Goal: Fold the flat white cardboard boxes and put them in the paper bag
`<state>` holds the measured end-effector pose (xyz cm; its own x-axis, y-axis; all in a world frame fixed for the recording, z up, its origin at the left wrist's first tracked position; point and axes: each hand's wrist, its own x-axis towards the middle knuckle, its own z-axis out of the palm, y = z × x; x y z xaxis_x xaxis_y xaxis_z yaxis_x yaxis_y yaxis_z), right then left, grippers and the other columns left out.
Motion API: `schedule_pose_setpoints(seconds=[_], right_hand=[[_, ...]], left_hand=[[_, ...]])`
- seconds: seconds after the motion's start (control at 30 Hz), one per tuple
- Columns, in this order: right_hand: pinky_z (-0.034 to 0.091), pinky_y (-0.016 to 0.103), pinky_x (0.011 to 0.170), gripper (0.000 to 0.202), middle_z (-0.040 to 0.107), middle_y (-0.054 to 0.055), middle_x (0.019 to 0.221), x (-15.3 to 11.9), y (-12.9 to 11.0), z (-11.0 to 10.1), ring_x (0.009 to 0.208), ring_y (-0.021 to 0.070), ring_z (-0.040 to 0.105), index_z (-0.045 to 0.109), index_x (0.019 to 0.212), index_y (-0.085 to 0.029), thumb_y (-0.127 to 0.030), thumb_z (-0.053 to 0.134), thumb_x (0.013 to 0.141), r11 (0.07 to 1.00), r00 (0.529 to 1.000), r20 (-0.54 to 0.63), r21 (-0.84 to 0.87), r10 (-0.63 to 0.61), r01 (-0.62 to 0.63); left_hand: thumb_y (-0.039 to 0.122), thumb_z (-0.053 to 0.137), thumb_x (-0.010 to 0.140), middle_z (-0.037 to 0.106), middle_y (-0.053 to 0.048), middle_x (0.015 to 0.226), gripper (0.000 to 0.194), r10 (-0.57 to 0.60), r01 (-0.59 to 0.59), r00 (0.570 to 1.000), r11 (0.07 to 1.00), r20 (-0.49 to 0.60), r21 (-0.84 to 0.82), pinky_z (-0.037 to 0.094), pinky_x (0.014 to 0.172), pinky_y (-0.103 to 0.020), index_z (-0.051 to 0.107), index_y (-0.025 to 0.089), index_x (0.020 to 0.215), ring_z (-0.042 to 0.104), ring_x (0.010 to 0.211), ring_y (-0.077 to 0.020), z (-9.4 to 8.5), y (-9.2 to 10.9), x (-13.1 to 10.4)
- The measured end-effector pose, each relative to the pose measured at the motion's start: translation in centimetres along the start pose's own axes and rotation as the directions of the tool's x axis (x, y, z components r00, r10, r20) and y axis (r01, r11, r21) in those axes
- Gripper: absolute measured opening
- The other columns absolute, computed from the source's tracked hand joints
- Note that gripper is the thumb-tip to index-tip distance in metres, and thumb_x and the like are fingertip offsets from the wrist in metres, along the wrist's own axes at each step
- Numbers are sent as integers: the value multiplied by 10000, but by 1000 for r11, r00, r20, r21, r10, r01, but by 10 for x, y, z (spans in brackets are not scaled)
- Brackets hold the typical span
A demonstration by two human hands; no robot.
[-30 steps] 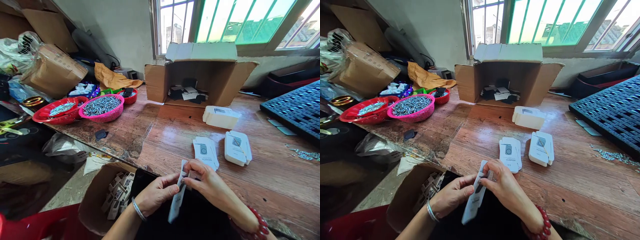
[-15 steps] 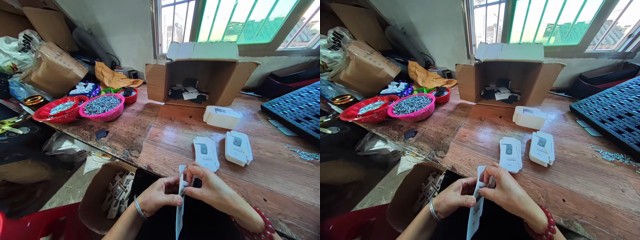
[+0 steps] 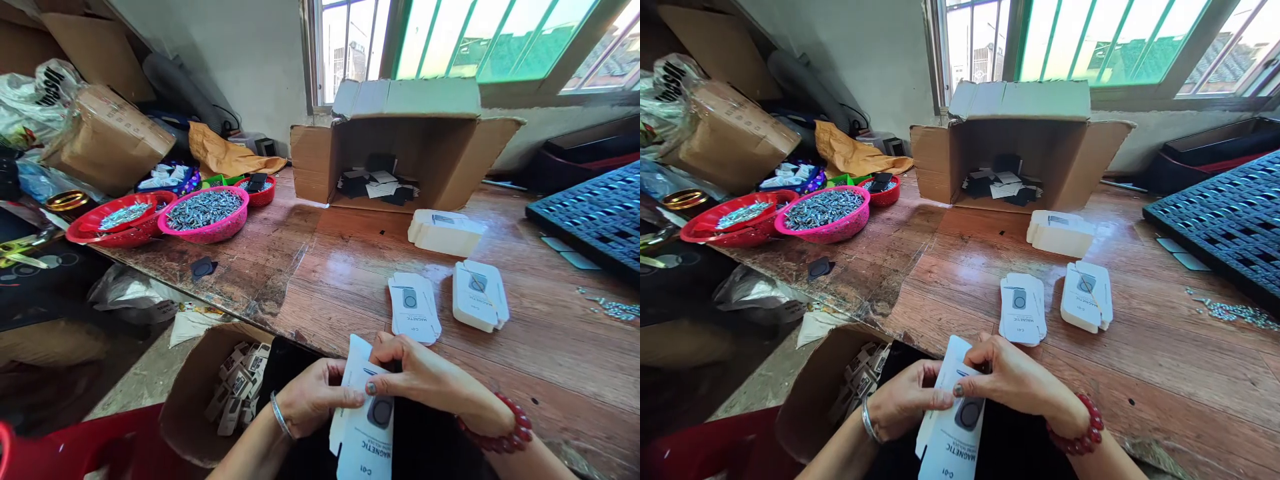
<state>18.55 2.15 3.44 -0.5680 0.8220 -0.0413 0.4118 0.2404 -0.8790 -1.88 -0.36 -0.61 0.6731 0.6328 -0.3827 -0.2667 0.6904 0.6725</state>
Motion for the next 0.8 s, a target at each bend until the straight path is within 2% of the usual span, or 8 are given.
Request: schedule_pose_setpoints(seconds=[0.07,0.17,0.23,0.33,0.47,0.6,0.7,0.8], right_hand=[[516,289,678,161,691,13,779,-1,6,4,755,189,624,738,791,-222,-382,741,803,999,983,-183,36,23,-17],[549,371,821,315,706,75,1035,-2,12,15,954,240,651,684,1066,-228,-370,721,787,987,863,-494,156,105,-31],[564,353,777,304,714,73,990,-2,13,24,892,229,667,670,1057,-212,-395,681,814,963,870,-464,265,168,-45],[519,270,595,282,686,26,721,-2,10,36,658,179,620,678,804,-193,-437,572,898,958,901,-388,272,193,-88],[391,244,459,344,574,-6,555,1,9,46,509,143,487,631,670,-192,-436,570,905,987,794,-586,89,163,-138],[495,263,583,228,672,27,750,9,12,59,650,172,602,652,979,-189,-397,586,913,980,719,-677,196,153,-25],[534,283,673,351,665,22,872,13,16,71,749,173,629,521,1240,-236,-381,585,926,949,632,-761,289,149,124],[518,273,660,330,618,-5,841,14,20,78,709,152,588,537,1226,-270,-398,592,927,930,595,-792,310,138,197]], left_hand=[[403,919,571,734,-59,743,443,58,-57,996,998,-64,18,498,682,-235,784,110,874,639,642,-137,-4,3,0],[393,905,602,762,-72,779,401,169,-164,967,985,-189,44,514,737,-262,789,116,869,670,700,-166,-6,7,0],[389,890,627,778,-77,821,378,230,-220,943,973,-239,70,515,767,-276,789,125,879,692,769,-194,-5,8,1],[394,856,669,789,-81,871,342,327,-302,899,945,-291,130,514,811,-290,777,127,866,704,855,-225,0,5,6],[366,830,699,782,-87,914,480,454,-372,789,889,-413,267,534,811,-320,666,142,1090,713,873,-244,7,-2,14],[339,705,838,705,-117,1209,708,590,-427,676,802,-441,417,493,977,-358,327,218,1424,662,1113,-248,14,-9,19],[325,575,931,520,-103,1478,601,641,-431,679,742,-356,514,351,1143,-355,316,246,1467,483,1357,-239,19,-13,19],[326,518,957,462,-67,1532,550,657,-427,682,715,-322,554,324,1165,-367,342,269,1476,431,1400,-239,20,-16,18]])
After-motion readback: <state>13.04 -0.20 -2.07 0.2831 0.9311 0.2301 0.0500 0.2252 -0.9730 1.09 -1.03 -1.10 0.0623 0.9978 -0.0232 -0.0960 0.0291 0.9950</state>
